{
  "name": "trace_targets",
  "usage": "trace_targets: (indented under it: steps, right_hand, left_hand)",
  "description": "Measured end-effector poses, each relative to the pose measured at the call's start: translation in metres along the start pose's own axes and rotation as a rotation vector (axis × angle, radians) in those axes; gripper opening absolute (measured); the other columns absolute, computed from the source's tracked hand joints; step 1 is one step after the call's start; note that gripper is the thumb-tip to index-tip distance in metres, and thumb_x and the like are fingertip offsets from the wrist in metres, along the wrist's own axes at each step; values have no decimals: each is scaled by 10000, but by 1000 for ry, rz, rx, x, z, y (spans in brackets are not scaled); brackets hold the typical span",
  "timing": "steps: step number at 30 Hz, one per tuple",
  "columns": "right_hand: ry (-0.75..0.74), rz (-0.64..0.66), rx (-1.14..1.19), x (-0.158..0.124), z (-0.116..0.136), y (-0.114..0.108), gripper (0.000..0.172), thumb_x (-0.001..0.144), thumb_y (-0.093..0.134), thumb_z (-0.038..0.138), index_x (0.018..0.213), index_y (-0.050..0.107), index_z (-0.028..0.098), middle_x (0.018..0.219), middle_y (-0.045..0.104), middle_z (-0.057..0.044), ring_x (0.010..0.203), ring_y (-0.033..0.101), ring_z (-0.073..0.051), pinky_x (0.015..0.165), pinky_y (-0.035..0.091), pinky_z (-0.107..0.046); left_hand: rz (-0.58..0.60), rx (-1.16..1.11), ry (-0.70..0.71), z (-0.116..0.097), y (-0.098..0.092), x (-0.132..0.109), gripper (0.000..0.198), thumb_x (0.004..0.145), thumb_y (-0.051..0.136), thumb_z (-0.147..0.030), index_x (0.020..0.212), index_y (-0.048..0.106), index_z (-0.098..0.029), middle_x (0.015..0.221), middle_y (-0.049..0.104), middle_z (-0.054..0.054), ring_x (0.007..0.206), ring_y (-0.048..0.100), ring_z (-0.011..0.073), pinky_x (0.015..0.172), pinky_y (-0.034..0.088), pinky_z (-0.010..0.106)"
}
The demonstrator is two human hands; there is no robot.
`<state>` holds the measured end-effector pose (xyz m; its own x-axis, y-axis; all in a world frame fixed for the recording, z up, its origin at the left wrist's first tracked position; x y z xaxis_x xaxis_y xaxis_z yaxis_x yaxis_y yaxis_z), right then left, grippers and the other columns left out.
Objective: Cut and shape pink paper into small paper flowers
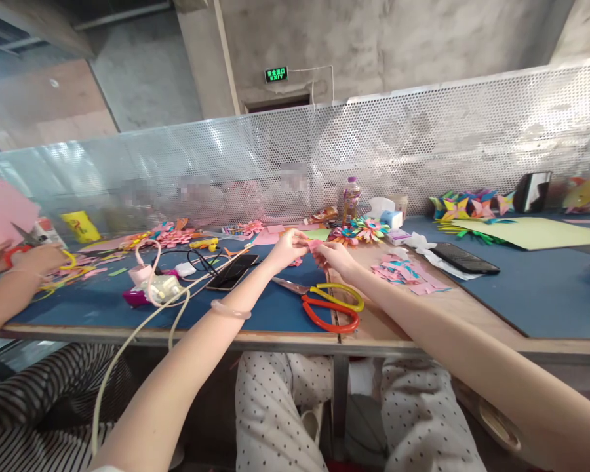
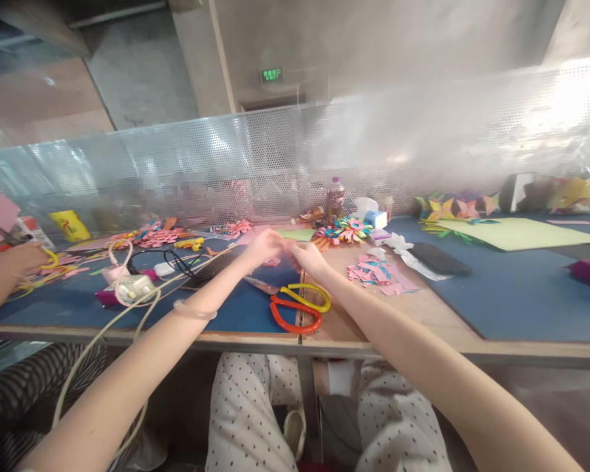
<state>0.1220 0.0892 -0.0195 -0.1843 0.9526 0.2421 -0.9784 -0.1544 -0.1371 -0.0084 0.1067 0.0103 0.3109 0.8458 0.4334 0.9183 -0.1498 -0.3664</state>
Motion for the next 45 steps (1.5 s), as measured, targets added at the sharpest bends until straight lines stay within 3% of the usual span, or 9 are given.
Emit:
trace_targets:
  steps: [14,25,33,45]
  right_hand:
    - [-17,-10,6,-1,4,0,141,705,543,287,661,567,156,559,539,-3,458,486,-99,373,397,-201]
    - [-82,-57,-69,-1,7,-2,110,699,529,282,676,525,174,569,539,8,469,490,-104,382,412,-204]
    - [-52,-71,-93,-5,12,-4,116,697,534,282,705,529,167,583,521,9,475,497,-103,383,409,-202]
    - [-62,-64,-106,0,5,-4,101,723,532,260,677,512,172,523,523,11,429,489,-106,377,413,-213]
  left_hand:
    - [4,-138,-73,0,0,-4,358,636,669,-141,946,492,-135,844,631,59,709,603,134,577,464,241]
    - [12,-101,-70,-2,0,-5,350,632,678,-171,939,515,-139,851,624,57,712,599,137,557,469,236]
    - [9,-89,-57,-5,0,-5,345,642,672,-155,961,541,-136,865,638,57,722,600,123,616,477,241]
    - [65,-125,-97,-5,4,-8,305,653,665,-176,937,568,-118,855,649,81,691,600,135,549,449,228]
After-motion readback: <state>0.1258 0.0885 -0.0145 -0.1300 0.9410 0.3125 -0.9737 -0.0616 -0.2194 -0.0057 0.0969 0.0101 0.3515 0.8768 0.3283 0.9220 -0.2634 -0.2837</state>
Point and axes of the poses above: each hand's wrist, its own x-axis towards the middle knuckle, its own y-axis out of the palm, z = x × y, the point moved 6 cm from there along x, towards the middle knuckle
